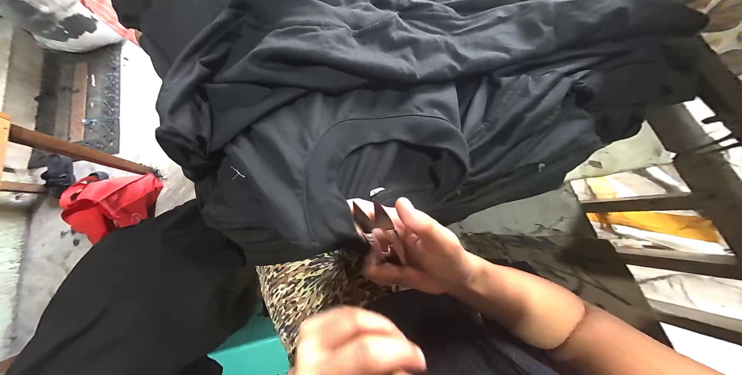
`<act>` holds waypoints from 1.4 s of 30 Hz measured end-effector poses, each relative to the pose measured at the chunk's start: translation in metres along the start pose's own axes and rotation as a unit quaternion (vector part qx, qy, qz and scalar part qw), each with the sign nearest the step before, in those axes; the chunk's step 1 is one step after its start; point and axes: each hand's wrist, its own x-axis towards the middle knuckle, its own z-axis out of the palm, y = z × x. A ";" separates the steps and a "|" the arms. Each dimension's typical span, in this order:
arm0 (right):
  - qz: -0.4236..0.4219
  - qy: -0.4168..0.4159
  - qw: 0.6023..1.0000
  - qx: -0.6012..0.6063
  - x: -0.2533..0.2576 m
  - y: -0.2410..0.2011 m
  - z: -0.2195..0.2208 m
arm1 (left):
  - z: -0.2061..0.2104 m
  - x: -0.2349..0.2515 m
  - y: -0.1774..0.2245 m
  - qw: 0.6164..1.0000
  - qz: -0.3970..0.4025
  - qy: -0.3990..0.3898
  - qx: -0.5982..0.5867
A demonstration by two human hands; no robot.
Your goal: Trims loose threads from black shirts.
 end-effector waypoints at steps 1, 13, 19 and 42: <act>0.001 0.002 1.000 0.001 -0.001 0.000 -0.001 | -0.005 0.001 -0.003 0.997 -0.010 -0.002 0.079; 0.001 -0.005 1.000 0.000 -0.005 0.010 -0.009 | -0.033 0.001 -0.032 0.908 -0.031 0.182 0.375; -0.002 -0.001 0.998 -0.069 -0.004 0.016 -0.012 | -0.030 -0.001 -0.047 0.930 -0.074 0.166 0.320; -0.267 0.038 0.652 -0.709 -0.052 -0.015 -0.015 | -0.037 0.023 -0.046 0.961 -0.058 0.090 0.254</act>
